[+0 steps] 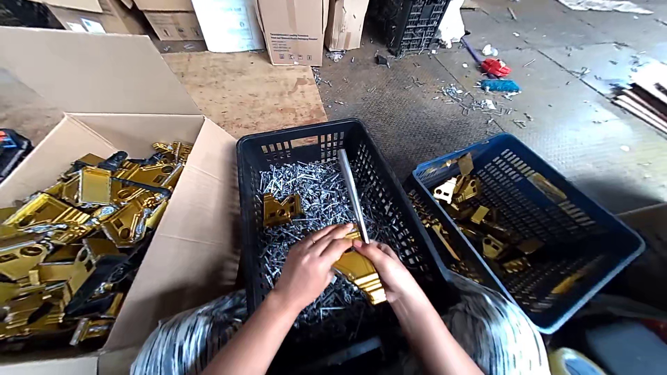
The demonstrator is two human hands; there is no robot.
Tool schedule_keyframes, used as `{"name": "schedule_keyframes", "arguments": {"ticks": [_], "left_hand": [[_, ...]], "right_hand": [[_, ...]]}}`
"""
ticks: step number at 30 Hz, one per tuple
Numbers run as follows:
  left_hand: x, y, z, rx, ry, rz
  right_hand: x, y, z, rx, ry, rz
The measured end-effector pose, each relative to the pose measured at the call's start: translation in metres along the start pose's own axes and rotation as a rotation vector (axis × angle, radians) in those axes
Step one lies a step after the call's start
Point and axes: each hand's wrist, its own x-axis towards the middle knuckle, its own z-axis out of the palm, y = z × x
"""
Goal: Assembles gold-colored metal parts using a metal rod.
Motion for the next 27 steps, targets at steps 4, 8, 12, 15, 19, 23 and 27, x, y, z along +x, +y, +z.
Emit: {"name": "schedule_keyframes", "arguments": {"ticks": [4, 8, 12, 15, 19, 23, 27], "left_hand": [[-0.005, -0.001, -0.016, -0.557, -0.068, -0.274], [-0.003, 0.018, -0.007, -1.428, 0.003, -0.814], [0.008, 0.022, 0.013, -1.274, 0.316, -1.132], [0.01, 0.006, 0.018, -1.089, 0.446, -1.054], [0.013, 0.002, 0.016, -0.996, 0.502, -0.953], [0.012, -0.001, 0.018, -0.91, 0.497, -0.953], [0.012, 0.003, 0.017, -0.897, 0.484, -0.932]], "right_hand": [[-0.008, -0.007, -0.005, -0.059, 0.023, -0.238], [0.001, 0.008, -0.005, -0.226, -0.093, -0.425], [0.01, 0.019, 0.001, -0.833, 0.17, -0.558], [-0.005, 0.016, 0.006, -1.122, 0.383, -0.962], [-0.022, 0.027, -0.001, -1.206, 0.428, -1.18], [-0.02, 0.033, -0.002, -1.375, 0.424, -0.908], [-0.024, 0.033, -0.001, -1.292, 0.449, -1.078]]}}
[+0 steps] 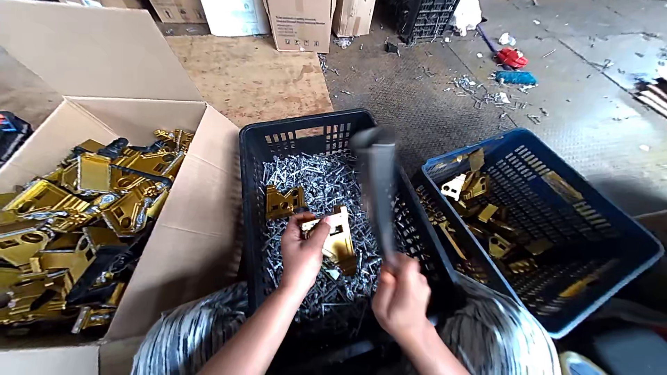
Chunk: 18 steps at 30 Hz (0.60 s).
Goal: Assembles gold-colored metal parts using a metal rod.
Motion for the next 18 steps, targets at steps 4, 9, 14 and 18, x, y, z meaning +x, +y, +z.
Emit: {"name": "schedule_keyframes", "arguments": {"ticks": [4, 9, 14, 18], "left_hand": [[0.006, -0.005, -0.004, 0.035, 0.047, -0.036], [0.005, -0.001, -0.006, 0.034, 0.043, -0.09], [0.013, -0.01, -0.016, 0.075, 0.08, -0.247], [0.022, -0.013, -0.029, 0.044, 0.143, -0.318]], "right_hand": [[0.001, 0.006, 0.011, -0.056, -0.178, 0.156], [-0.004, 0.006, 0.021, -0.097, -0.208, 0.135], [0.004, 0.019, 0.031, -0.076, -0.53, 0.488], [0.011, 0.038, 0.048, -0.252, -0.906, 0.725]]}}
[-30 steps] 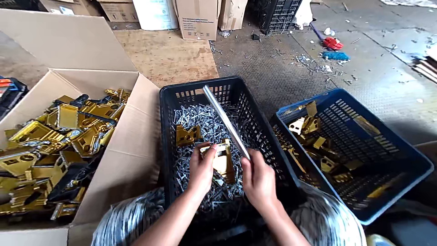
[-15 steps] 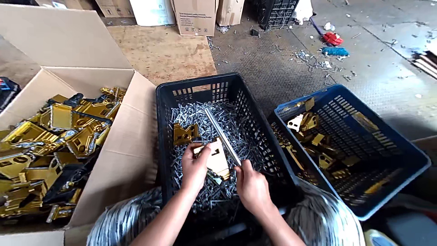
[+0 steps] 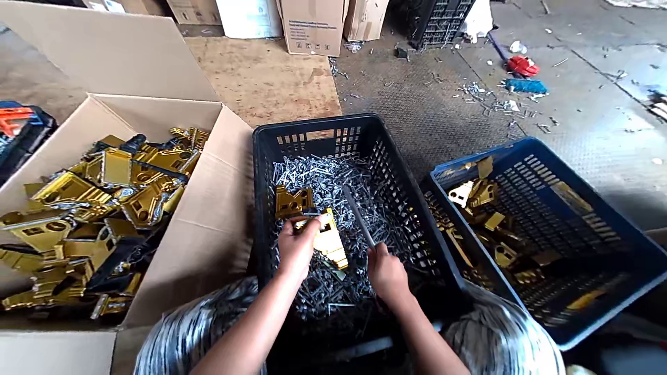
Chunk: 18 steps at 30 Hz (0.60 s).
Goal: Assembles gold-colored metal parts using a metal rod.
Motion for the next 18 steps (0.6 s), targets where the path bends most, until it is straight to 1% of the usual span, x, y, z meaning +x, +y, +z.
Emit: {"name": "schedule_keyframes", "arguments": {"ticks": [2, 3, 5, 6, 7, 9, 10, 11, 12, 13, 15, 17, 18], "left_hand": [[0.006, 0.002, -0.009, -0.039, 0.047, -0.061], [0.011, 0.008, -0.014, -0.069, 0.075, -0.093], [0.025, 0.032, -0.03, -0.139, 0.144, -0.124], [0.036, 0.048, -0.042, -0.2, 0.171, -0.103], [0.048, 0.068, -0.057, -0.276, 0.199, -0.04], [0.07, 0.111, -0.091, -0.428, 0.252, 0.193], [0.08, 0.13, -0.11, -0.481, 0.249, 0.32], [0.088, 0.144, -0.129, -0.537, 0.246, 0.402], [0.093, 0.154, -0.141, -0.586, 0.27, 0.407], [0.095, 0.156, -0.149, -0.6, 0.297, 0.355], [0.096, 0.147, -0.149, -0.568, 0.315, 0.196], [0.093, 0.139, -0.138, -0.5, 0.234, 0.082], [0.091, 0.137, -0.133, -0.443, 0.178, 0.07]], "right_hand": [[0.01, -0.001, 0.007, -0.166, -0.178, 0.057], [0.013, -0.001, 0.008, -0.229, -0.239, 0.069], [0.013, -0.003, 0.005, -0.305, -0.292, 0.074], [0.014, -0.006, 0.001, -0.328, -0.29, 0.067], [0.016, -0.01, -0.004, -0.339, -0.279, 0.055], [0.025, -0.023, -0.014, -0.33, -0.259, 0.0], [0.032, -0.031, -0.016, -0.315, -0.246, -0.036], [0.04, -0.042, -0.016, -0.303, -0.235, -0.074], [0.05, -0.056, -0.014, -0.294, -0.223, -0.117], [0.062, -0.071, -0.009, -0.282, -0.207, -0.174], [0.089, -0.105, 0.01, -0.255, -0.149, -0.303], [0.116, -0.137, 0.036, -0.265, -0.079, -0.421], [0.129, -0.148, 0.049, -0.295, -0.053, -0.467]]}}
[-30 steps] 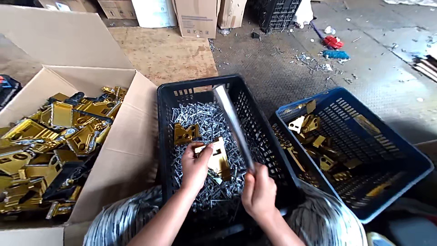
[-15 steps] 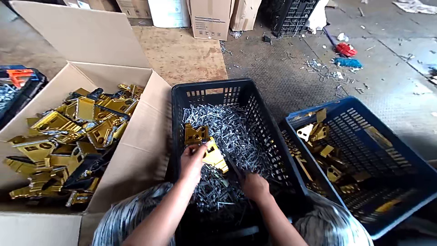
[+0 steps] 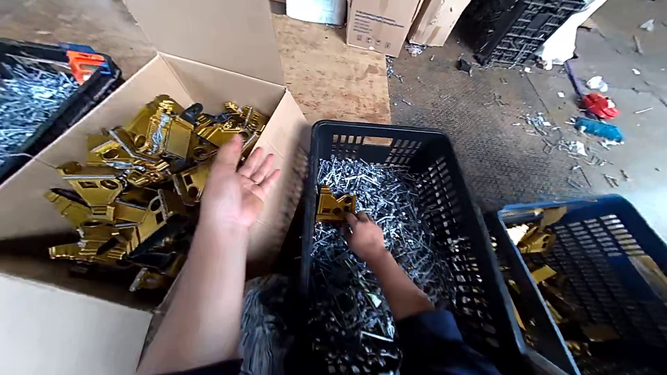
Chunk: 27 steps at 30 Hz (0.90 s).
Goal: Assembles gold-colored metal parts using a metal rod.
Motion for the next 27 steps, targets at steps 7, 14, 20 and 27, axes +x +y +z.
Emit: {"name": "schedule_keyframes", "arguments": {"ticks": [7, 14, 20, 27], "left_hand": [[-0.005, -0.009, -0.009, 0.963, -0.56, 0.423], [-0.02, -0.03, 0.015, 0.97, -0.553, 0.553], [-0.021, -0.03, 0.024, 0.759, -0.232, 0.301], [-0.067, -0.054, 0.048, 0.518, -0.469, -0.033]], "right_hand": [[0.016, -0.014, -0.052, 0.277, 0.209, -0.261], [-0.004, -0.019, -0.079, 1.299, -0.16, -0.383], [0.009, 0.003, 0.006, 0.249, -0.103, -0.241], [-0.099, -0.006, -0.081, 1.41, 0.432, -0.238]]}}
